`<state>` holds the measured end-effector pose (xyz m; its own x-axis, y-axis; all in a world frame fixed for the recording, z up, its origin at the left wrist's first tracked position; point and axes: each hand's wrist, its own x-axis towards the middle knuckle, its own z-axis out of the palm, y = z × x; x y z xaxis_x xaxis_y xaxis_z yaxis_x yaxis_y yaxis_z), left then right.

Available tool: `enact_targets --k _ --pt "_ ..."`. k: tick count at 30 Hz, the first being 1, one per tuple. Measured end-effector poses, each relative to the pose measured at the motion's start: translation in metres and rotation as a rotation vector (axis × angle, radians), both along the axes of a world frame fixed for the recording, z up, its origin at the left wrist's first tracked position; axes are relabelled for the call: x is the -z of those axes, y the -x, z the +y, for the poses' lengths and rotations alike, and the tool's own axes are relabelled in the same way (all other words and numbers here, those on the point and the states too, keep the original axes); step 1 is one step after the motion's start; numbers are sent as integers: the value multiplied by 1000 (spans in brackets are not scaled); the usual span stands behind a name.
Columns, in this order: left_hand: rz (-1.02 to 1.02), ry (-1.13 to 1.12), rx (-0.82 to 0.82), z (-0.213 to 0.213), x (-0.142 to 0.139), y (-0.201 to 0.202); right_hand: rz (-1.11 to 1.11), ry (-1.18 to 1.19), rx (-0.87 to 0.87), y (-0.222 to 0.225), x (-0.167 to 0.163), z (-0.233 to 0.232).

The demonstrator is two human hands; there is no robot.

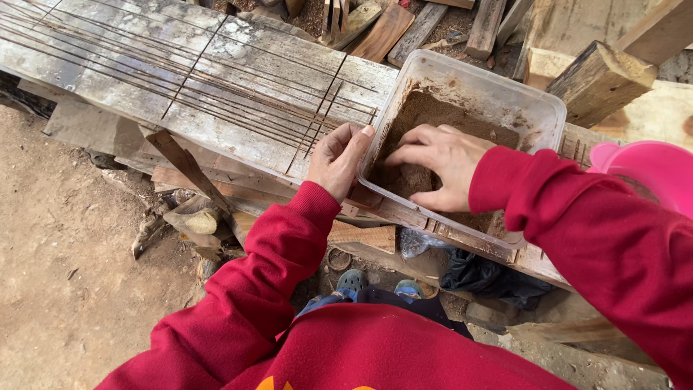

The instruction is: The person wipes a plastic container with a white cloth, then mixes and kneads a brown powder with liquid inside the container by hand, repeatedly pressing and turning the dampened material until it forms a moist mass.

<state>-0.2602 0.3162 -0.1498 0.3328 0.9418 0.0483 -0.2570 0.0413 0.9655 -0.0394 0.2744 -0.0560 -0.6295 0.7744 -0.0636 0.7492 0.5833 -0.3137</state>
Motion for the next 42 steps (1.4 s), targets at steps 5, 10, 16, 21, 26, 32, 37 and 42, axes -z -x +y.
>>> enact_targets --k 5,10,16,21,26,32,37,42 --pt "42 -42 -8 1 -1 2 -183 96 234 -1 -8 5" --pt "56 8 -13 0 -3 2 -20 172 417 -25 -22 16" --pt "45 8 -26 -1 -2 -1 -545 545 676 -25 -43 -10" --pt "34 -65 -66 -1 1 -3 -157 257 289 6 -15 -31" --pt "0 -43 -59 -1 3 -3 243 -152 -210 8 7 -14" --pt "-30 -49 -97 -2 2 -3 21 -53 -147 -2 18 -13" --pt "-29 -27 -105 -2 1 -4 90 -112 224 -24 14 -1" --pt "-23 -56 -103 -2 2 -4 -22 -262 120 -28 24 -2"
